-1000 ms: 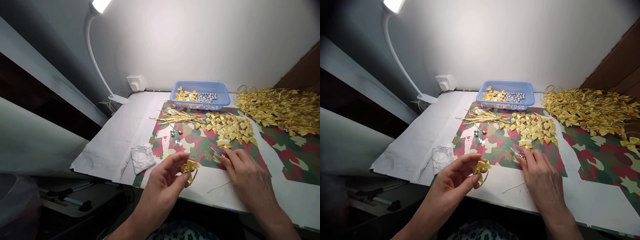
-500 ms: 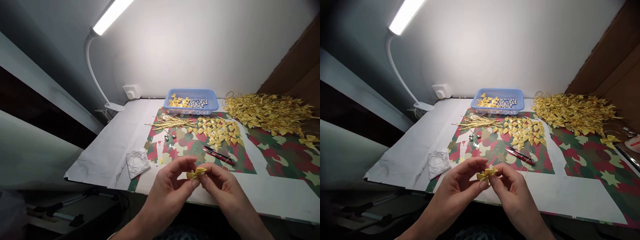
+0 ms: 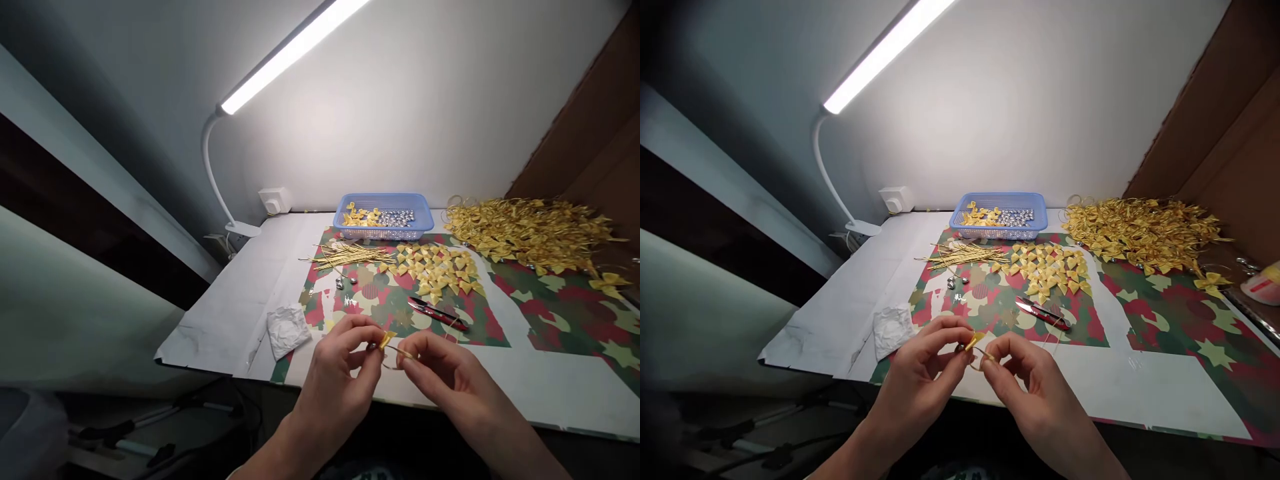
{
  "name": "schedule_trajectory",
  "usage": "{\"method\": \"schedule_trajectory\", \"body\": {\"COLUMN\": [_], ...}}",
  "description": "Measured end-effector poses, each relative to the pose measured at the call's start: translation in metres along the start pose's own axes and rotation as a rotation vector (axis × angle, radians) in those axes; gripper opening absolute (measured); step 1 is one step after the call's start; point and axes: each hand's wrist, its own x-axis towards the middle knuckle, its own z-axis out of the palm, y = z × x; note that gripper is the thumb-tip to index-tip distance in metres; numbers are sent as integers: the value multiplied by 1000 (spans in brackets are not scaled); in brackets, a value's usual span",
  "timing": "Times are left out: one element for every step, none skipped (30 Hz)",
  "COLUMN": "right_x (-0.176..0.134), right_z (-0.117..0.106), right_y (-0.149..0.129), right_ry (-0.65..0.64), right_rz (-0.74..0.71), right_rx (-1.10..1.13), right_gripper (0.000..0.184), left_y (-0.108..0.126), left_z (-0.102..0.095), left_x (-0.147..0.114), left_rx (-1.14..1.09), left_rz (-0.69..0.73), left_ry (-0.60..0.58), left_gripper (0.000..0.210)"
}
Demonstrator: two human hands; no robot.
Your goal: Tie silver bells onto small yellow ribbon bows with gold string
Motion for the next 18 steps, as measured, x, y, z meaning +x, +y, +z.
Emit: {"method": "schedule_trajectory", "body": {"right_x": [-2, -4, -5, -6, -5, -4, -2, -1, 1, 3, 4, 4, 3, 2, 1, -1, -2, -4], "right_z": [0, 0, 2, 4, 7, 10, 13, 17, 19, 21, 22, 21, 20, 18, 16, 14, 13, 14], "right_y": [-2, -4, -6, -6, -5, -3, 0, 3, 6, 8, 9, 9, 9, 8, 7, 5, 5, 4], "right_ry": [-26, -45, -57, -55, -24, 44, 138, 241, 333, 398, 415, 389, 333, 267, 191, 119, 70, 50], "right_rz": [7, 11, 9, 1, -23, -79, -157, -245, -325, -380, -395, -367, -307, -237, -165, -101, -64, -61], "right_rx": [27, 41, 34, 6, -45, -121, -208, -294, -368, -416, -428, -400, -337, -257, -167, -91, -46, -41], "right_gripper": [29, 29, 29, 29, 28, 26, 24, 22, 19, 17, 17, 19, 23, 30, 37, 43, 45, 43], "left_y": [-1, -2, -1, -1, 0, 2, 3, 4, 5, 6, 6, 6, 7, 7, 7, 7, 7, 7], "left_z": [0, 0, -1, -1, -1, -1, 0, 1, 1, 2, 2, 2, 2, 1, 1, 0, -1, -2], "left_x": [-2, -3, -4, -5, -5, -6, -6, -7, -7, -7, -8, -9, -9, -10, -10, -11, -11, -11], "left_rx": [37, 77, 117, 152, 181, 202, 215, 222, 224, 222, 216, 207, 199, 196, 198, 205, 213, 219], "left_rz": [29, 51, 68, 81, 91, 100, 109, 122, 131, 138, 142, 143, 142, 139, 137, 138, 139, 142], "left_ry": [21, 33, 40, 46, 53, 61, 68, 75, 80, 81, 81, 83, 87, 94, 104, 115, 127, 137], "left_gripper": [16, 17, 17, 17, 17, 17, 17, 17, 18, 18, 18, 18, 17, 17, 17, 17, 17, 17]}}
